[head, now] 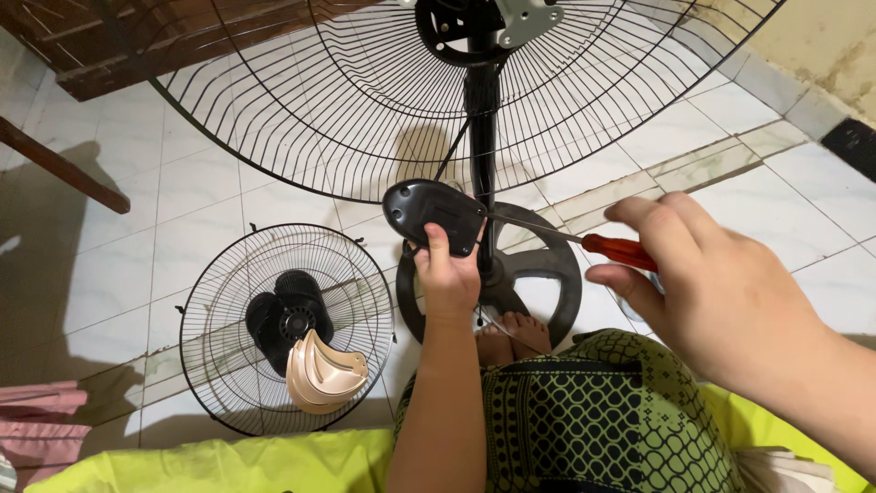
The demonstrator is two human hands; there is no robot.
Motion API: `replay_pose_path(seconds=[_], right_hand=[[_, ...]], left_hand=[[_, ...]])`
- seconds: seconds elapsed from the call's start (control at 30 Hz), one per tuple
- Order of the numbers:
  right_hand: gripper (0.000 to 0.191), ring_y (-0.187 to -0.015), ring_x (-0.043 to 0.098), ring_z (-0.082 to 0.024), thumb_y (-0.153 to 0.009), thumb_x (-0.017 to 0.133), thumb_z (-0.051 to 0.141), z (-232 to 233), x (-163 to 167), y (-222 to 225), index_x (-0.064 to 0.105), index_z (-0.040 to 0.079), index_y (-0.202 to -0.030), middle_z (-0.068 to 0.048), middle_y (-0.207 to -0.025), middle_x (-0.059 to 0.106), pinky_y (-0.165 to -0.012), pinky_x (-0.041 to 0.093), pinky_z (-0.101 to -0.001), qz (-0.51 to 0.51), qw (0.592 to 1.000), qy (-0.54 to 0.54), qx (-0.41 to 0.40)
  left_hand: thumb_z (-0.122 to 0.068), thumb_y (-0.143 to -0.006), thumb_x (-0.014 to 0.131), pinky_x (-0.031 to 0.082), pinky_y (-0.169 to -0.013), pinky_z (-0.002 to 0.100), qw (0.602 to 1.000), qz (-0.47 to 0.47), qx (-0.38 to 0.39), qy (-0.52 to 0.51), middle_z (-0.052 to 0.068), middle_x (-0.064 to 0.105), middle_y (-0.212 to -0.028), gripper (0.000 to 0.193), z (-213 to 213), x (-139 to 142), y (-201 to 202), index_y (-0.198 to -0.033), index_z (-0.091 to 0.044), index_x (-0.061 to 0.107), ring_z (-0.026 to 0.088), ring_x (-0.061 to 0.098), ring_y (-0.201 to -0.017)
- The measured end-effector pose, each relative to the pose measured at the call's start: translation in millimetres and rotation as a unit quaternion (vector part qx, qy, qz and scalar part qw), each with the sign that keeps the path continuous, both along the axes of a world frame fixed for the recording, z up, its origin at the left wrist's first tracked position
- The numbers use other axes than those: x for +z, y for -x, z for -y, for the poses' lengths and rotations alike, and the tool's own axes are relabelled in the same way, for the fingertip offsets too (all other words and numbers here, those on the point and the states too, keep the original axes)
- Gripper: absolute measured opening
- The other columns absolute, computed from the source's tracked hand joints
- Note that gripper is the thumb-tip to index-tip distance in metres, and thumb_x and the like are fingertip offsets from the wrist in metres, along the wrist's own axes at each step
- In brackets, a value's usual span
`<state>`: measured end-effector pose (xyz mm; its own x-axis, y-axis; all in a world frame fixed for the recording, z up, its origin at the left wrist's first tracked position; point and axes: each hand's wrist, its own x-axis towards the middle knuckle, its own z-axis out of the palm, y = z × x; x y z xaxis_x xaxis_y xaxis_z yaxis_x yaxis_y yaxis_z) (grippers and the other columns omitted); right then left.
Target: The person sits on the floor and uses a screwdriver to unscrew the rear motor housing cover of a pedestal fan, removes the cover, works on the fan's internal components, and then reattaches the cover to the housing.
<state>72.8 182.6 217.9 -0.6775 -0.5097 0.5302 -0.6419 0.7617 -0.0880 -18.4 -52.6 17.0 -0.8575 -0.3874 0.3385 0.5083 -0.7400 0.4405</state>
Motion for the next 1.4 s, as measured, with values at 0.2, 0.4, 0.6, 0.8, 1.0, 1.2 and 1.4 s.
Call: replay_pose_path(seconds=[0.2, 0.4, 0.6, 0.8, 1.0, 1.2, 1.4], right_hand=[[0.032, -0.063, 0.068, -0.029, -0.095, 0.071, 0.026, -0.9, 2.9, 0.3, 0.059, 0.005, -0.116, -0.006, -0.085, 0.068, -0.054, 0.053, -0.0406, 0.03, 0.999, -0.033, -0.028], [0.041, -0.062, 0.067, -0.028, -0.092, 0.068, 0.024, 0.2, 0.1, -4.2, 0.06, 0.006, -0.128, -0.013, -0.094, 0.069, -0.053, 0.054, -0.0367, 0.054, 0.998, -0.01, -0.015], [0.037, -0.058, 0.067, -0.027, -0.09, 0.069, 0.035, 3.9, 1.8, -2.5, 0.064, 0.011, -0.118, -0.002, -0.08, 0.073, -0.052, 0.053, -0.038, 0.08, 0.992, -0.074, -0.064], [0.021, -0.065, 0.067, -0.026, -0.09, 0.071, 0.02, 2.1, 6.6, -8.5, 0.071, 0.011, -0.109, -0.007, -0.083, 0.068, -0.055, 0.052, -0.0381, -0.069, 0.996, -0.053, 0.016], [0.04, -0.059, 0.067, -0.026, -0.085, 0.075, 0.04, 4.0, -1.7, -5.2, 0.071, 0.008, -0.108, -0.005, -0.083, 0.069, -0.053, 0.054, -0.0361, 0.032, 0.996, -0.066, -0.042], [0.024, -0.058, 0.067, -0.027, -0.092, 0.07, 0.035, 2.5, -1.3, -2.6, 0.072, 0.012, -0.093, -0.003, -0.075, 0.068, -0.05, 0.051, -0.0388, -0.008, 0.993, -0.107, -0.048], [0.061, -0.072, 0.068, -0.016, -0.076, 0.067, 0.017, -2.6, -1.7, -5.4, 0.067, 0.015, -0.137, -0.001, -0.102, 0.066, -0.059, 0.054, -0.0303, -0.034, 0.967, -0.237, -0.083]], left_hand=[[-0.033, -0.109, 0.054, 0.045, -0.117, 0.057, 1.0, -0.007, 0.002, 0.003, 0.024, 0.058, -0.136, 0.056, 1.1, 2.0, 0.0, -0.141, 0.013, 0.046, 0.037, 0.057, -0.131], [-0.033, -0.106, 0.054, 0.044, -0.117, 0.056, 1.0, 0.011, -0.002, 0.011, 0.021, 0.056, -0.136, 0.056, -0.8, 3.8, -2.7, -0.142, 0.009, 0.043, 0.034, 0.057, -0.131], [-0.035, -0.108, 0.053, 0.045, -0.115, 0.057, 1.0, 0.013, 0.001, 0.004, 0.023, 0.058, -0.136, 0.058, 1.8, 4.7, -3.5, -0.141, 0.012, 0.046, 0.036, 0.057, -0.13], [-0.036, -0.107, 0.054, 0.044, -0.117, 0.057, 1.0, 0.003, -0.009, 0.001, 0.023, 0.058, -0.136, 0.059, 0.9, 3.5, -2.3, -0.142, 0.011, 0.044, 0.036, 0.056, -0.132], [-0.036, -0.106, 0.055, 0.044, -0.118, 0.057, 1.0, 0.011, -0.008, 0.006, 0.022, 0.057, -0.137, 0.06, 1.3, 2.6, -1.5, -0.142, 0.011, 0.044, 0.036, 0.056, -0.132], [-0.037, -0.106, 0.056, 0.045, -0.117, 0.057, 1.0, -0.002, -0.005, 0.003, 0.022, 0.056, -0.137, 0.061, 1.0, 2.6, -1.3, -0.143, 0.01, 0.044, 0.036, 0.056, -0.132], [-0.041, -0.106, 0.055, 0.043, -0.118, 0.058, 1.0, 0.002, -0.016, -0.007, 0.023, 0.056, -0.139, 0.065, 1.7, 1.8, -2.0, -0.144, 0.011, 0.044, 0.037, 0.056, -0.133]])
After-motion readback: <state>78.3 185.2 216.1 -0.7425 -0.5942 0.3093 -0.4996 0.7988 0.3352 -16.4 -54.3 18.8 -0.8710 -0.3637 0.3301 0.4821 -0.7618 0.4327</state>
